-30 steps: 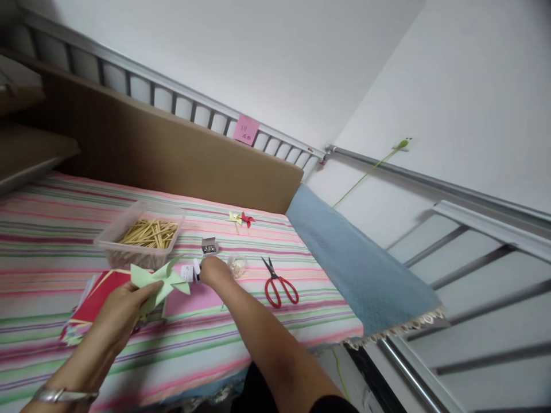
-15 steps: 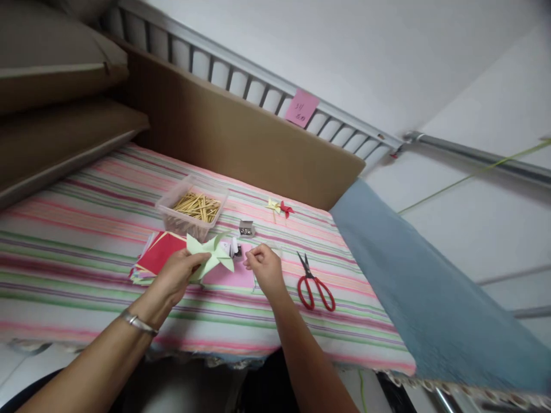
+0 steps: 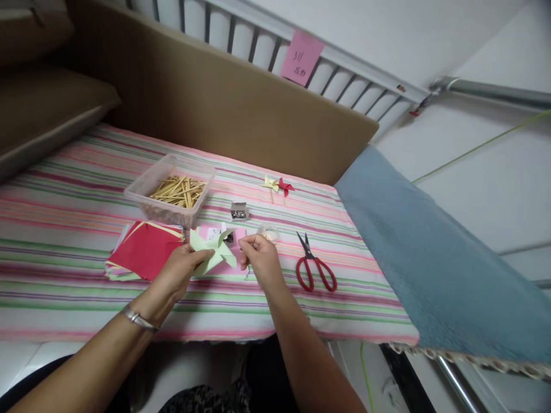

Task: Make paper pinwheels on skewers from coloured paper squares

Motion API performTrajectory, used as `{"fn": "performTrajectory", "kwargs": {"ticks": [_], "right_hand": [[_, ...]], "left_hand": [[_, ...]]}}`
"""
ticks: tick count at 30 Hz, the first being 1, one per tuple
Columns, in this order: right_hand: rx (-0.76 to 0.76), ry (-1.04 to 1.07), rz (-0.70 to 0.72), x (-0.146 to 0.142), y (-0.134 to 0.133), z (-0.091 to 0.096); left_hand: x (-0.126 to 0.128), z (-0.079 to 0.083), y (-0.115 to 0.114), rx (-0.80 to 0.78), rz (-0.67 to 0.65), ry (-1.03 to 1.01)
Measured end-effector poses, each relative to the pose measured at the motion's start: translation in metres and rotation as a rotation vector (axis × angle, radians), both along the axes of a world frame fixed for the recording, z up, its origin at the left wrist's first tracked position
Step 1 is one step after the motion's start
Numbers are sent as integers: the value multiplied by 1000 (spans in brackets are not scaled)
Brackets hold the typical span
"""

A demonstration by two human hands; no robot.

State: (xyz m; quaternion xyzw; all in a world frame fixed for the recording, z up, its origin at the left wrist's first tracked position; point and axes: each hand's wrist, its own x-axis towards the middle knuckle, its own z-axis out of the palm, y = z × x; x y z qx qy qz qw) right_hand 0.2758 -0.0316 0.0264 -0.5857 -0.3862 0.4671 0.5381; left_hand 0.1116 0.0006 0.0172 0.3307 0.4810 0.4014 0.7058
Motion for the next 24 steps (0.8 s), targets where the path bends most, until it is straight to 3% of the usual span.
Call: {"fn": "performTrajectory", "kwargs": {"ticks": [10,17,21,24], "right_hand": [[-6,59,46,-2,1,-13],[9,-97,-40,0,4,-16],[36,-339,-51,11,-29,-9],[113,-711,106,4,-78,-13]], "left_hand": [[4,-9,0,-8,-38,13],[7,-18,10,36,84,45],[8,-15,18,31,112,-18],[5,-10,20,25,95,-63]]}}
